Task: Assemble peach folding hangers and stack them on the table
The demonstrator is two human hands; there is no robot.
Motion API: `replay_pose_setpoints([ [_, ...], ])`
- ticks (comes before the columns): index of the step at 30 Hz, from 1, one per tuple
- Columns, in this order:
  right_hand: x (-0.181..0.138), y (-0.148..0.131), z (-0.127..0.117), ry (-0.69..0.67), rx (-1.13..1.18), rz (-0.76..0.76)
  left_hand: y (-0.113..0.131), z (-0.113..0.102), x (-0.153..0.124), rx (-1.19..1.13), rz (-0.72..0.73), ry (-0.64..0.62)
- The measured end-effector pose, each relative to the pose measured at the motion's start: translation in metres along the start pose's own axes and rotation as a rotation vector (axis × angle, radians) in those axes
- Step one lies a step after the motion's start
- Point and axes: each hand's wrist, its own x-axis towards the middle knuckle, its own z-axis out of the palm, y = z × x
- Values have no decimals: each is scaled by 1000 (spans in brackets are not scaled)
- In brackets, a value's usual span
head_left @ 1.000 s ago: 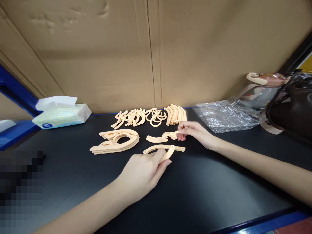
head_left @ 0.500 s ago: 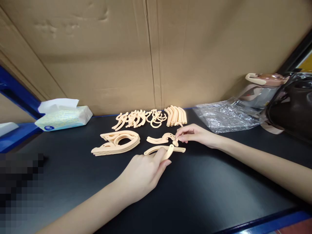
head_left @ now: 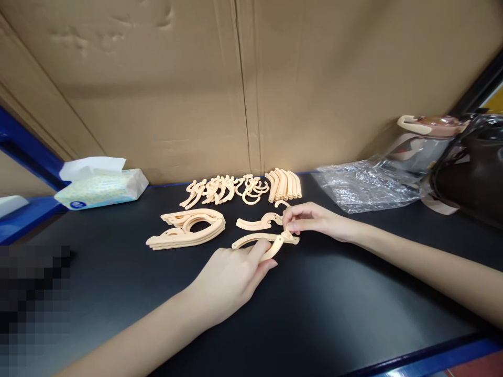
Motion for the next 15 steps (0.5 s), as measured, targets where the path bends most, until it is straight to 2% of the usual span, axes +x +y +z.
replay_pose_setpoints([
  [15,0,-2,0,-7,31,7,-2,3,-1,-22,56,39],
])
